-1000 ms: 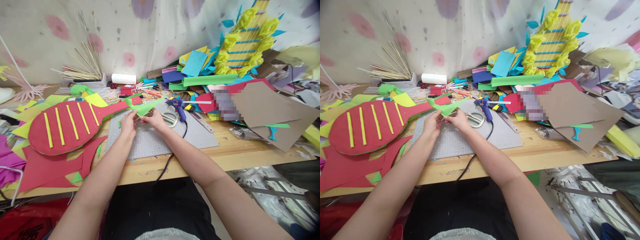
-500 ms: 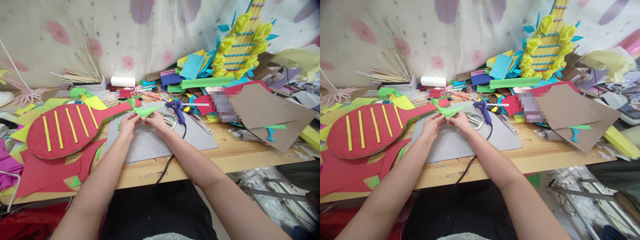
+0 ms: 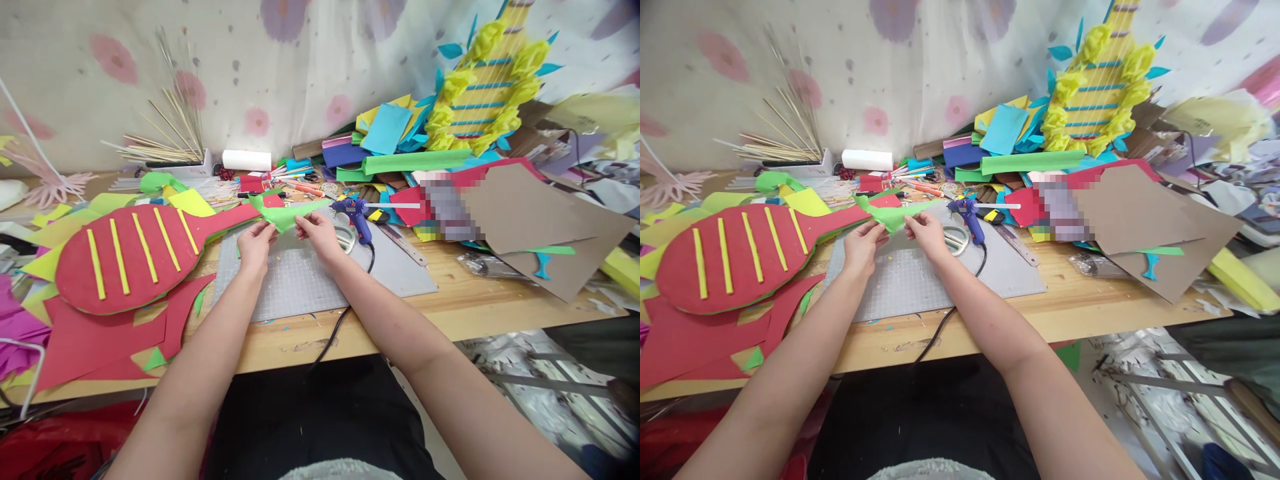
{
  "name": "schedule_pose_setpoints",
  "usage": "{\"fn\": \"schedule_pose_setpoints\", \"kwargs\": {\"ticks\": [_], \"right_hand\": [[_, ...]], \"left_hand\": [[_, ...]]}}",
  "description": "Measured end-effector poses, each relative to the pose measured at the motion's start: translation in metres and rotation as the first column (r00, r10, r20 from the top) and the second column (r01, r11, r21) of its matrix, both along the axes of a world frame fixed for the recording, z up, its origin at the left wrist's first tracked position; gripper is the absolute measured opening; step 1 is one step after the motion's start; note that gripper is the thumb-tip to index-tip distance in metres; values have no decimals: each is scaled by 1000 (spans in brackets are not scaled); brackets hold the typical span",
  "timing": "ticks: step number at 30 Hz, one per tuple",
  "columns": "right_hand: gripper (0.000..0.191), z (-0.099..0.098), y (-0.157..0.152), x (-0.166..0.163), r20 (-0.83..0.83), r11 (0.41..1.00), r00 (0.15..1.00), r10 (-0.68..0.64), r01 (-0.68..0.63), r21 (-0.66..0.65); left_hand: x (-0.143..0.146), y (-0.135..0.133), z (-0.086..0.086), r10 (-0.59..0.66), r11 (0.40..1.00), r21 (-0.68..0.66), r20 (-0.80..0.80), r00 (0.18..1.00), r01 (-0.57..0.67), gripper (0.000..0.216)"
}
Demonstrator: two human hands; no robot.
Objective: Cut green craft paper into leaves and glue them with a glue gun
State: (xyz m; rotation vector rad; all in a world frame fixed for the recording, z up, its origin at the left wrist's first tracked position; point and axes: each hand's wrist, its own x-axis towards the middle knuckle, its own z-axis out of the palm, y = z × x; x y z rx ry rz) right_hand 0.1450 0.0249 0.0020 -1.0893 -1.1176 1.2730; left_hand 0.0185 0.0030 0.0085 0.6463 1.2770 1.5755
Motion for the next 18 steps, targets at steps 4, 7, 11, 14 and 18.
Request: {"fn": "schedule_pose_setpoints", "kwargs": {"ticks": [4,7,11,14,18], "right_hand": [[10,13,1,13,218,1000,976,7,-9,5],[9,31,-4,35,580,996,814,29,-74,54],[19,54,-18,74,862,971,470,190,-220,-94],[24,57,-23,94,950,976,269,158,-190,-108],[25,41,-24,88,1000,971,16,15,-239,-11]], "left_hand": [[-6,2,1,65,998,-14,69,996,-64,12],[-7,2,4,65,998,-8,131,989,-65,12],[-6,0,7,65,998,-20,202,977,-63,14],[-5,-1,8,57,998,-26,220,974,-53,15],[-2,-2,8,53,999,-20,221,974,-50,14]]}}
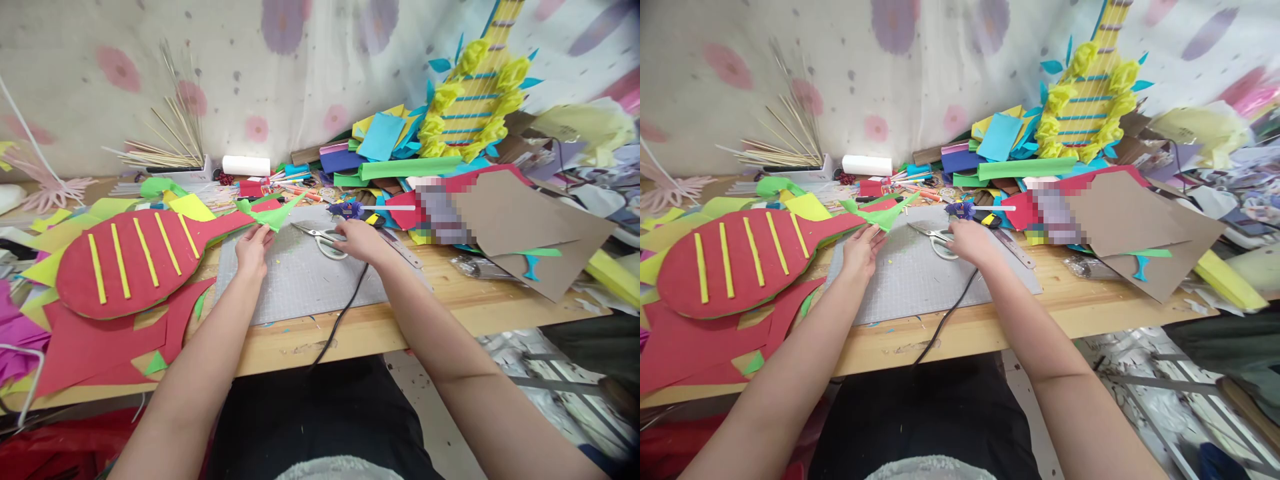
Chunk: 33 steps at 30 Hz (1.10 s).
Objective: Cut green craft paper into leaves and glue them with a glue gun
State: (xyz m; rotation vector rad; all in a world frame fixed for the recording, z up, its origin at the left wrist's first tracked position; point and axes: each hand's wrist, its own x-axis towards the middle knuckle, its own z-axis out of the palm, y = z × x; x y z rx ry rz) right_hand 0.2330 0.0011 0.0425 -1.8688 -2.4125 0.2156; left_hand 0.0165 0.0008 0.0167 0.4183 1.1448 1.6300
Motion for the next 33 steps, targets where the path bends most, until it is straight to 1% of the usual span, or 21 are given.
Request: {"fn": "schedule_pose_setpoints", "kwargs": {"ticks": [2,4,7,9,11,13,14,16,18,19,21,23,25,27,30,33], "right_hand": [[28,-9,-2,-13,99,999,994,38,-38,5],[29,-15,-4,-24,154,1000,988,14,-16,14],[28,-15,-7,-30,157,1000,987,-23,23,2],[26,-8,-6,-25,88,998,995,-35,40,-54],[23,-1,-5,-17,-50,989,997,-62,55,-140],[24,6,-4,-10,-211,973,973,-94,44,-228],[28,9,-4,-8,-286,967,954,-92,17,-254],[39,10,-4,-8,-397,962,917,-43,-68,-263],[47,8,-4,-12,-434,949,900,45,-174,-263],[49,6,-4,-15,-435,934,895,95,-232,-273],[50,4,-2,-18,-436,885,881,183,-341,-317],[50,2,1,-19,-479,828,848,228,-428,-363],[49,2,4,-20,-548,786,810,210,-473,-399],[48,3,6,-21,-612,763,773,165,-494,-418],[47,2,9,-24,-670,742,733,115,-512,-432],[47,0,10,-26,-677,738,728,110,-516,-435]], "left_hand": [[1,0,0,-8,1000,-1,11,1000,8,14],[1,0,-1,-14,1000,-10,32,999,14,13],[0,1,-1,-15,999,-29,66,998,17,12],[-2,1,-1,-10,999,-37,89,996,14,12],[-3,2,0,-5,999,-39,110,994,10,11],[-4,2,0,0,999,-40,132,991,5,11],[-5,2,0,4,999,-39,143,990,1,10],[-5,2,0,14,999,-39,168,986,-8,10],[-5,2,1,16,999,-35,188,982,-10,10],[-5,2,1,12,1000,-30,196,981,-6,9],[-4,2,2,0,1000,-16,205,979,3,9],[-3,1,3,-12,1000,-3,203,979,13,9],[-2,0,3,-29,1000,-4,191,981,31,10],[-1,-1,4,-45,999,-21,175,983,49,11],[0,-2,3,-49,997,-49,157,986,58,11],[0,-2,3,-57,996,-61,140,989,66,10]]}}
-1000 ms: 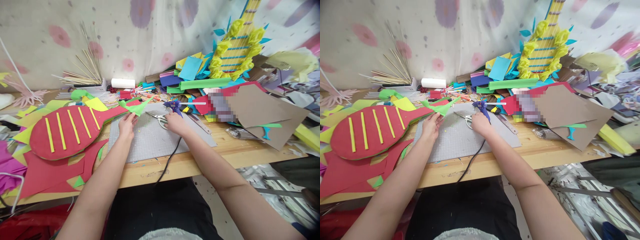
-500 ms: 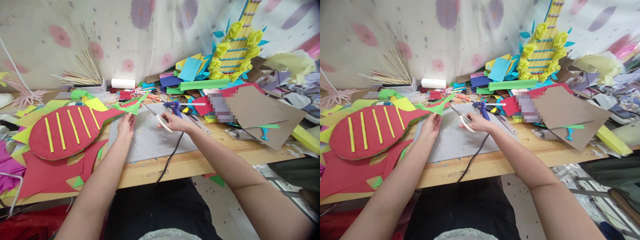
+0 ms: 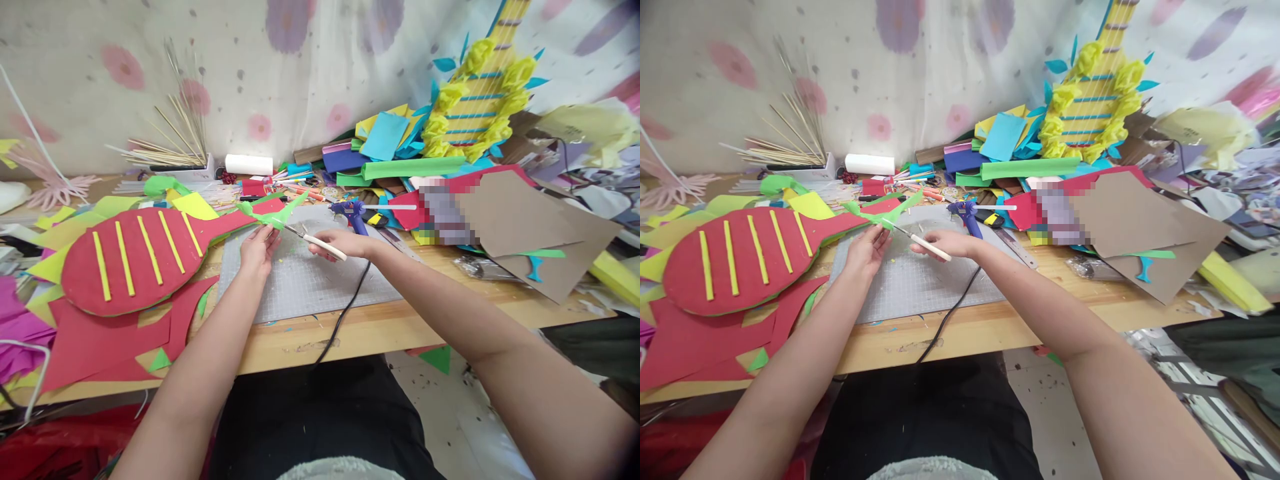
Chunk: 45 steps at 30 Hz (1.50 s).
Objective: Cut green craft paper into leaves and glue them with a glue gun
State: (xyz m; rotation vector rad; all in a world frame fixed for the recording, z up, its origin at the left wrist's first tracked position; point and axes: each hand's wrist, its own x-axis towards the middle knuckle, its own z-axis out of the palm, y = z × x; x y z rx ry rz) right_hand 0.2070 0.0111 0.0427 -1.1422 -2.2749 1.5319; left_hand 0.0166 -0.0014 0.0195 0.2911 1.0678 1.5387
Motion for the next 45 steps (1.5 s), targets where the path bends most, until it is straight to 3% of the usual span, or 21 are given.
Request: {"fn": "schedule_pose_setpoints", "kwargs": {"ticks": [12,21,32,45], "right_hand": [[48,4,2,-5,-1,997,1000,0,0,-76],[48,-2,3,-6,-32,999,999,-10,9,-40],[46,-10,6,-3,49,997,998,-34,31,66],[48,-16,4,-3,2,996,996,-90,90,18]], "left_hand": [[4,-1,-2,-18,1000,-24,-50,999,17,11],[6,-3,1,33,999,-30,-49,998,-35,13],[4,-2,0,17,999,-38,-59,998,-20,14],[4,-1,-1,-4,999,-33,-72,997,2,14]]}}
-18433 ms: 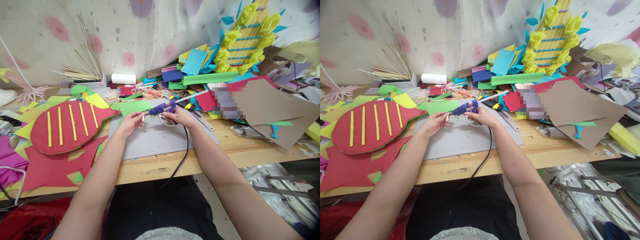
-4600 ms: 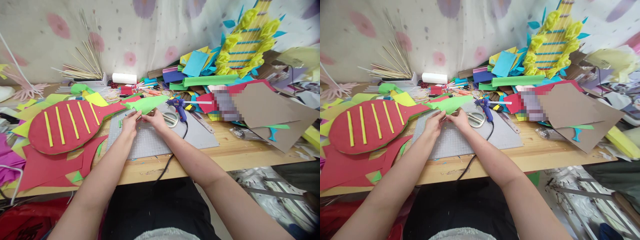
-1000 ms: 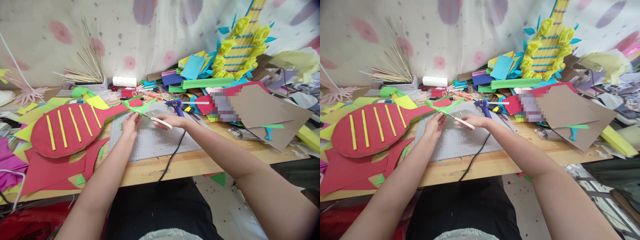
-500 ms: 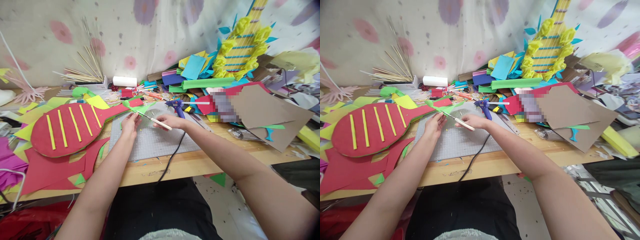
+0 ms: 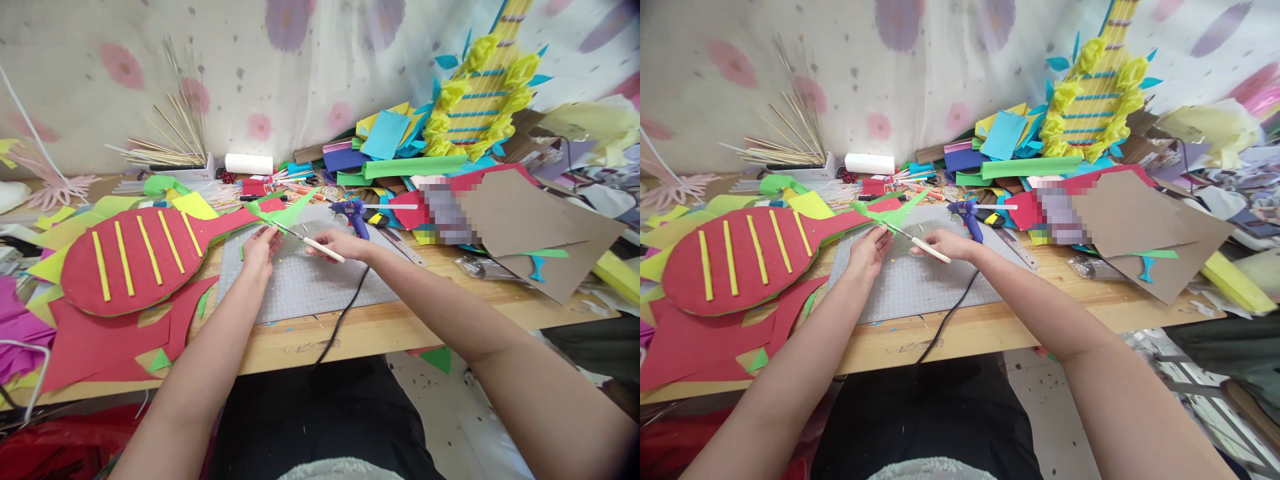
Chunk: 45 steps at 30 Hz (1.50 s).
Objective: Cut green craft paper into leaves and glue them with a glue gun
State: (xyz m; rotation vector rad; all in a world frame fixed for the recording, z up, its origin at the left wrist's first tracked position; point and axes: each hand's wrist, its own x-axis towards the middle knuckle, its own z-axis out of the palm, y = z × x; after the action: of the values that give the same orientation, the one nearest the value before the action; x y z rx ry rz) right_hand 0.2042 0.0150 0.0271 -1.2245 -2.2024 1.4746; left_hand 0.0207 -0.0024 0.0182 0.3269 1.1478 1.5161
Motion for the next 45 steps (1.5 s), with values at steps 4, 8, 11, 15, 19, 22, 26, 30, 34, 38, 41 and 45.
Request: {"fn": "schedule_pose_setpoints", "kwargs": {"ticks": [4,8,11,15,19,22,26,30,34,38,41,45], "right_hand": [[48,4,-3,-2,-1,999,1000,-13,13,-44],[49,3,-4,-6,-10,996,999,-51,50,-71],[49,-1,-3,-7,-11,995,997,-78,77,-69],[49,-1,-2,-5,-20,997,999,-48,47,-69],[50,8,-1,7,-94,990,991,94,-103,-93],[51,16,-1,18,-64,974,983,174,-182,-137],[52,22,-2,22,-12,960,972,233,-232,-158],[50,26,0,17,-17,966,976,217,-218,-140],[47,23,9,12,6,967,977,214,-211,-142],[47,24,19,9,42,969,974,223,-217,-114],[47,30,22,7,82,970,970,229,-220,-100],[47,38,22,3,169,968,954,248,-240,-68]], "left_hand": [[1,0,-1,-22,1000,-3,-24,999,22,16],[0,0,-2,-34,999,5,-24,999,34,19],[0,1,-3,-45,999,8,-18,999,45,20],[-3,3,-5,-67,998,19,-43,997,68,19],[-12,6,-2,-119,990,63,-110,987,126,25],[-18,7,2,-102,991,67,-216,971,118,36],[-21,7,6,-144,980,85,-310,940,178,43],[-24,7,7,-198,969,77,-330,923,236,43],[-29,6,10,-227,963,55,-359,905,263,47],[-33,4,14,-278,946,40,-408,870,322,46],[-37,3,16,-306,938,9,-446,841,347,46],[-41,4,13,-343,919,15,-467,815,395,45]]}}
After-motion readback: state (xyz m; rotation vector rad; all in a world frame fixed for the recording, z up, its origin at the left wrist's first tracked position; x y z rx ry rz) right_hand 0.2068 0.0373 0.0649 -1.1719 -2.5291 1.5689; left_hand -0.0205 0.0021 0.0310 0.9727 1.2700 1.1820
